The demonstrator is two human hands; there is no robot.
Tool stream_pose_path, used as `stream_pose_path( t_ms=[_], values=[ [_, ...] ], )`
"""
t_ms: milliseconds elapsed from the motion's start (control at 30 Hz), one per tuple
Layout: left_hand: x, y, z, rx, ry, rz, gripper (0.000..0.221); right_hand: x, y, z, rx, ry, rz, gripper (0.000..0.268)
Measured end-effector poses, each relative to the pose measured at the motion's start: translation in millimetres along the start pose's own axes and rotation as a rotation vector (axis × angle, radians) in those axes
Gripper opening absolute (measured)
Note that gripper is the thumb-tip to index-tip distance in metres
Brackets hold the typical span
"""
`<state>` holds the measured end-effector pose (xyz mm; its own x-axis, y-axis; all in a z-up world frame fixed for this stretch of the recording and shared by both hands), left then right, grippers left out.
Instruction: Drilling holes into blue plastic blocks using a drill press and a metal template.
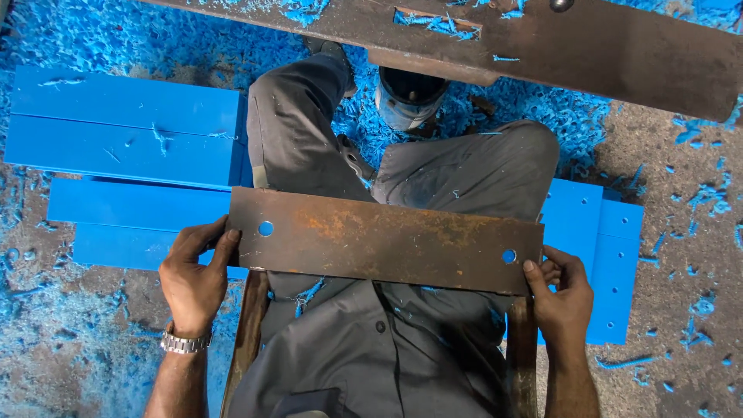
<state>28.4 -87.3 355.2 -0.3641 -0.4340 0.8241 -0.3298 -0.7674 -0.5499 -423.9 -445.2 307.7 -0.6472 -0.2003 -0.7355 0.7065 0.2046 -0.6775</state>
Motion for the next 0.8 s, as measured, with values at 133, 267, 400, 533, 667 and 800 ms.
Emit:
stream_pose_path(
  t_ms=[133,267,400,533,667,800],
  values=[
    [-1,1,4,0.004,0.021,-0.009,0.028,2,0,0,-0.001,-0.013,-0.019,0.039],
    [-1,3,5,-0.042,0.047,0.057,0.03,-5,-7,0,-0.017,-0.01,-0.106,0.039],
    [72,14,3,-0.017,0.353,0.34,0.051,11,-11,3,-0.096,0.136,-0.268,0.041],
    [119,89,-12,-0.437,0.565,0.209,0.072,58,9,0,-0.271,0.252,-0.323,0.051],
    [146,162,-34,-0.693,0.79,0.236,0.102,70,21,-2,-0.271,0.301,-0.127,0.055],
    [161,197,-26,-0.978,0.78,0.328,0.115,87,26,6,-0.195,0.293,0.071,0.05]
  ],
)
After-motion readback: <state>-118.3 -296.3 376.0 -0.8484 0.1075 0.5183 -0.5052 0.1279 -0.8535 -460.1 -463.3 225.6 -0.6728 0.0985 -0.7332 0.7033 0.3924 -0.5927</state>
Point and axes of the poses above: each hand's wrist, its own z-axis towards the middle knuckle, its own y-axis out of the palm, x = y × z, the point moved 10 cm from there along z, towards the middle knuckle, and after that the axes turned 6 degrees about -z, right-handed, at the moved point
